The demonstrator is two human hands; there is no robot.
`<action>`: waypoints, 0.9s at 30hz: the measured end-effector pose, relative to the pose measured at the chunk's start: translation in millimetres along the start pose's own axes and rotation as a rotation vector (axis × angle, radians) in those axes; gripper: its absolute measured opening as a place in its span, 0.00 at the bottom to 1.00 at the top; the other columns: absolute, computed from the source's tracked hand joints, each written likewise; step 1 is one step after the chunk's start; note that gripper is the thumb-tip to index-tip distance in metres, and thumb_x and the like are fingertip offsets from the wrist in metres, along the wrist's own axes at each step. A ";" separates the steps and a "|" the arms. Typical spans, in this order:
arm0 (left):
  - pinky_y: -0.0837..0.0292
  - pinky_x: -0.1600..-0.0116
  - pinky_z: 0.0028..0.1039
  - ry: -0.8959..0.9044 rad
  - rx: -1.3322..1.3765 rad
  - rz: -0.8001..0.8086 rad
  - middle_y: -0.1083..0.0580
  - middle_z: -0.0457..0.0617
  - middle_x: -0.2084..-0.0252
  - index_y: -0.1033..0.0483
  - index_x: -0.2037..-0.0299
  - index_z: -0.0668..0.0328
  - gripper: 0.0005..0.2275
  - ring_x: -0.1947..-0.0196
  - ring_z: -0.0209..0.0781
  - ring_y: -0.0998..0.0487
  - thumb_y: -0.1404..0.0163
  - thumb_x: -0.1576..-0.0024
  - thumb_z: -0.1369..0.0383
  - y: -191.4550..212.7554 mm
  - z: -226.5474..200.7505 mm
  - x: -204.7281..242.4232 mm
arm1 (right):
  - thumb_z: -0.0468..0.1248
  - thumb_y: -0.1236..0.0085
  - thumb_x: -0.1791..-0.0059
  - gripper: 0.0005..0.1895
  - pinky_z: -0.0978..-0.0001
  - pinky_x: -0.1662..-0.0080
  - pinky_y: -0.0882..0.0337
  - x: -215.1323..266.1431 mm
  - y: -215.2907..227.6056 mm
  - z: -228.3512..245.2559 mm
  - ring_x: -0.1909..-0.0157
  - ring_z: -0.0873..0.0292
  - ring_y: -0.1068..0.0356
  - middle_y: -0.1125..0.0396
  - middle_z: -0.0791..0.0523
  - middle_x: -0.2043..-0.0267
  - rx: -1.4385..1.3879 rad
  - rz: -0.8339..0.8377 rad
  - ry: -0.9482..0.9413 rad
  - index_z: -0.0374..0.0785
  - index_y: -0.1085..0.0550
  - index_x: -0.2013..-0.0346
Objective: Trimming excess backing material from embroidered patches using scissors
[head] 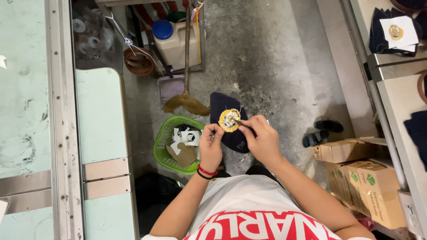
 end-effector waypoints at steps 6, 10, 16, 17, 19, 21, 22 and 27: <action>0.35 0.59 0.22 -0.053 -0.052 0.041 0.32 0.39 0.71 0.24 0.58 0.60 0.02 0.67 0.27 0.37 0.46 0.34 0.76 -0.7 -15.9 3.0 | 0.40 0.26 0.52 0.13 0.69 0.66 0.23 -17.0 19.4 10.2 0.68 0.56 0.23 0.26 0.62 0.58 -0.038 0.040 0.073 0.47 0.17 0.53; 0.37 0.64 0.20 -0.091 -0.100 0.080 0.33 0.38 0.74 0.23 0.59 0.59 0.02 0.72 0.25 0.39 0.45 0.34 0.76 -2.1 -18.6 3.9 | 0.39 0.29 0.51 0.13 0.69 0.66 0.22 -19.7 18.8 15.1 0.66 0.54 0.21 0.26 0.62 0.56 -0.061 0.065 0.127 0.47 0.17 0.51; 0.39 0.67 0.20 -0.082 -0.049 0.101 0.34 0.37 0.75 0.23 0.60 0.59 0.03 0.73 0.25 0.41 0.45 0.35 0.76 -4.0 -23.5 5.3 | 0.40 0.32 0.48 0.11 0.66 0.67 0.22 -22.4 19.7 26.4 0.69 0.52 0.22 0.26 0.59 0.57 -0.020 0.126 0.229 0.44 0.19 0.53; 0.39 0.67 0.20 -0.080 -0.049 0.101 0.34 0.37 0.75 0.23 0.60 0.59 0.03 0.73 0.25 0.41 0.45 0.35 0.76 -2.5 -22.5 4.6 | 0.40 0.32 0.48 0.11 0.66 0.67 0.22 -22.7 21.4 26.5 0.69 0.52 0.22 0.26 0.59 0.57 -0.020 0.126 0.227 0.44 0.19 0.53; 0.38 0.65 0.22 -0.121 -0.065 0.080 0.33 0.39 0.74 0.24 0.60 0.59 0.03 0.72 0.28 0.41 0.46 0.34 0.76 2.4 -23.7 2.0 | 0.39 0.32 0.48 0.10 0.67 0.66 0.22 -24.2 23.8 28.4 0.69 0.54 0.22 0.26 0.59 0.57 -0.044 0.134 0.242 0.44 0.19 0.53; 0.38 0.66 0.22 -0.135 -0.083 0.090 0.34 0.39 0.76 0.24 0.60 0.59 0.03 0.73 0.27 0.40 0.45 0.35 0.76 1.6 -30.8 -0.6 | 0.39 0.33 0.48 0.10 0.67 0.66 0.21 -25.7 24.7 29.2 0.68 0.53 0.22 0.26 0.60 0.57 -0.074 0.149 0.243 0.44 0.19 0.52; 0.37 0.66 0.21 -0.142 -0.104 0.104 0.34 0.39 0.77 0.23 0.61 0.59 0.03 0.74 0.26 0.40 0.45 0.35 0.76 1.7 -34.3 0.7 | 0.38 0.33 0.48 0.10 0.68 0.66 0.21 -24.1 24.6 29.9 0.68 0.53 0.22 0.26 0.60 0.56 -0.106 0.164 0.236 0.44 0.18 0.52; 0.37 0.65 0.22 -0.153 -0.096 0.122 0.33 0.40 0.76 0.24 0.61 0.60 0.03 0.72 0.28 0.40 0.45 0.35 0.76 3.7 -30.8 -3.2 | 0.37 0.34 0.47 0.12 0.65 0.61 0.20 -28.4 15.2 14.9 0.62 0.50 0.20 0.26 0.56 0.54 -0.190 0.151 0.196 0.40 0.19 0.49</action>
Point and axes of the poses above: each hand's wrist, its own x-axis away from the middle knuckle, its own y-axis out of the back of the hand, z = x × y, the point moved 7 cm from there along -x, towards the middle knuckle
